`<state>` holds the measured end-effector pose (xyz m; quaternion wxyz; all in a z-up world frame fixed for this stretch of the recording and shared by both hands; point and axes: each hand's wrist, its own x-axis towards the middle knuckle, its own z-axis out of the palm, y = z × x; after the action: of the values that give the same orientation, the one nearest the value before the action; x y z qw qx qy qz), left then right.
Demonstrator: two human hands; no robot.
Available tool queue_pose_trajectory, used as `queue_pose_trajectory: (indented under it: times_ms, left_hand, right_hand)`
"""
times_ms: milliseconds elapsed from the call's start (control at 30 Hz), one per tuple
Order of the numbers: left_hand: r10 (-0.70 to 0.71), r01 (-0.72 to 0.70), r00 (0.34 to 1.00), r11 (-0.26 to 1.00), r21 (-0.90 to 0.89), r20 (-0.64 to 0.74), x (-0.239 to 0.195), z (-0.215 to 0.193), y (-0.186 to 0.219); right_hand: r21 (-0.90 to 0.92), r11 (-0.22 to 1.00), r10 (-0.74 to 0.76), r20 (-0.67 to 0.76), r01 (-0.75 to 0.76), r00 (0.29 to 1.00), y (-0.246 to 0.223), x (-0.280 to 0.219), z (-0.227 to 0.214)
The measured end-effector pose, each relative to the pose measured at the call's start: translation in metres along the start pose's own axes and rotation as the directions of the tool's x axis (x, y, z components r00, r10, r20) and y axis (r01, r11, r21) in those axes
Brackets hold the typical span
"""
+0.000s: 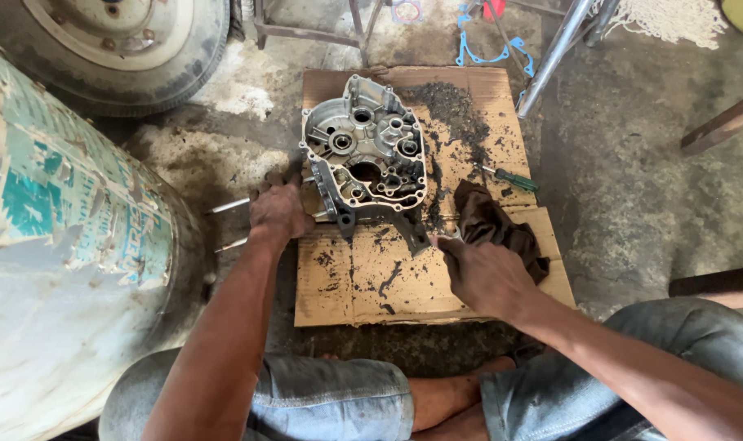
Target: The person cleans a disassembled engine casing by scraping grime with a screwdriver and wiping it with a cloth. They use a wrench to loosen and remove bolts, then continue scraping and wiping the interior surfaces.
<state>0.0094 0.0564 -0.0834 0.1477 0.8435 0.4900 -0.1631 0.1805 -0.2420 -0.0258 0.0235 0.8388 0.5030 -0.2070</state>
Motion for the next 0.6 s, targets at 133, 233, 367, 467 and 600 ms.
queue_pose_trajectory:
  times_ms: [133,233,367,467,600]
  left_hand:
    - [0.021,-0.022,0.999,0.999,-0.029,-0.026,0.001,0.005,0.000]
    - [0.084,-0.078,0.987,0.996,0.049,-0.135,0.014,0.008,-0.009]
    - [0.014,-0.013,0.999,1.000,-0.020,0.044,0.021,0.009,-0.005]
    - [-0.004,0.007,0.998,0.999,-0.042,0.058,0.016,0.008,-0.002]
    - [0.008,-0.008,1.000,1.000,0.003,0.019,0.014,0.007,-0.001]
  right_hand:
    - [-0.186,0.981,-0.029,0.089,0.045,0.996,0.004,0.005,0.026]
    - [-0.012,1.000,0.010,0.117,-0.008,0.993,-0.006,0.007,0.018]
    - [0.018,0.998,-0.062,-0.012,0.062,0.998,-0.002,-0.011,-0.003]
    - [0.056,0.995,-0.083,-0.017,0.084,0.996,-0.004,-0.005,-0.001]
    - [-0.006,0.996,-0.088,0.024,0.088,0.996,-0.009,0.009,-0.005]
